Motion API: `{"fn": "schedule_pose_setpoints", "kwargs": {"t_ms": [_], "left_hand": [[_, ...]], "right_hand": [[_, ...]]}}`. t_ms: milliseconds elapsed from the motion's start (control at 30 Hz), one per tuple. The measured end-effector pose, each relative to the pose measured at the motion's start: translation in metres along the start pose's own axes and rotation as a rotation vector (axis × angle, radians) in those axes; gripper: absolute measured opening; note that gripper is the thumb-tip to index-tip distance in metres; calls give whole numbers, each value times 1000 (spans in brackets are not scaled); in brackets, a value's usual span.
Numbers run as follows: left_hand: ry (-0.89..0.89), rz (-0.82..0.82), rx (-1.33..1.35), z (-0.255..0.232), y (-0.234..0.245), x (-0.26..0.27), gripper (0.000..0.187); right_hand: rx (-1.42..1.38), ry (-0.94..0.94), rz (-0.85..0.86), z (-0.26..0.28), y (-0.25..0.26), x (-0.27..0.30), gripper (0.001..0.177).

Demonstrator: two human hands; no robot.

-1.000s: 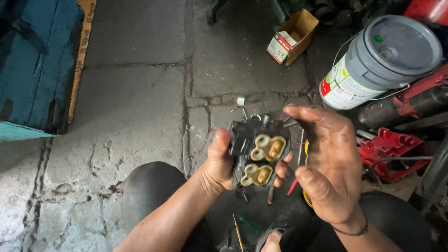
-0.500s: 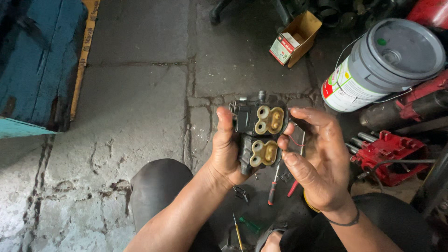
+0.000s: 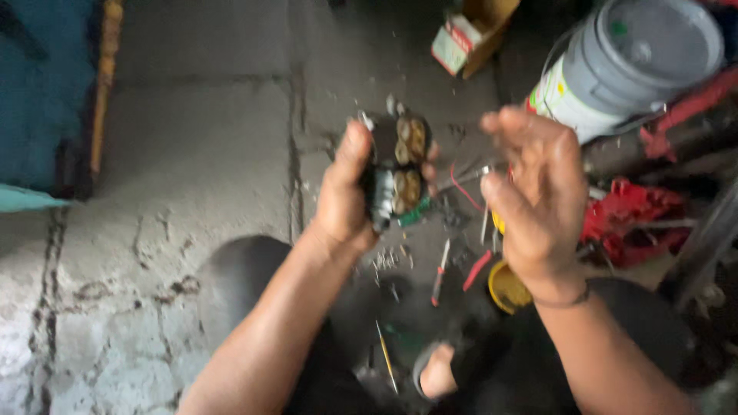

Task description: The person disassembles and handles various internal components of a carburetor by hand, including a spring, a gasket, and small screws.

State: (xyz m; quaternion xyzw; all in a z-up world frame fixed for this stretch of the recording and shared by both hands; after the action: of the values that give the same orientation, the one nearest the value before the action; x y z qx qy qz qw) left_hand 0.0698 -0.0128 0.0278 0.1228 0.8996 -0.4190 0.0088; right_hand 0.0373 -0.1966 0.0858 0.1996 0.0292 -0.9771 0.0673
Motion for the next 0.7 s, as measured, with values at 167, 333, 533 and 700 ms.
{"fn": "schedule_pose_setpoints", "kwargs": {"t_ms": [167, 333, 533, 700], "left_hand": [[-106, 55, -92, -21, 19, 5, 72], [-220, 121, -211, -47, 45, 33, 60], [-364, 38, -343, -85, 59, 62, 64], [-426, -113, -322, -101, 62, 79, 63]], "right_hand": [[-120, -26, -5, -22, 14, -4, 36], [-122, -61, -16, -55, 26, 1, 15], [6, -165, -35, -124, 4, -12, 11], [548, -280, 10, -235, 9, 11, 16]]}}
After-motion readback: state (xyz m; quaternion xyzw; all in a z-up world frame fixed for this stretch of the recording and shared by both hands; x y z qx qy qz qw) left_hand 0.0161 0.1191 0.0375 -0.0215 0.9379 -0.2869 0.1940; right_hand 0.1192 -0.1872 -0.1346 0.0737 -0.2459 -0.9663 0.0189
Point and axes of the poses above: each hand's wrist, its own x-axis away from the middle knuckle, its own y-axis out of the back of the hand, z = x × y, the point moved 4 cm from there along -x, towards the middle knuckle, and after that the axes turned 6 degrees about -y, right-handed, at the moved point
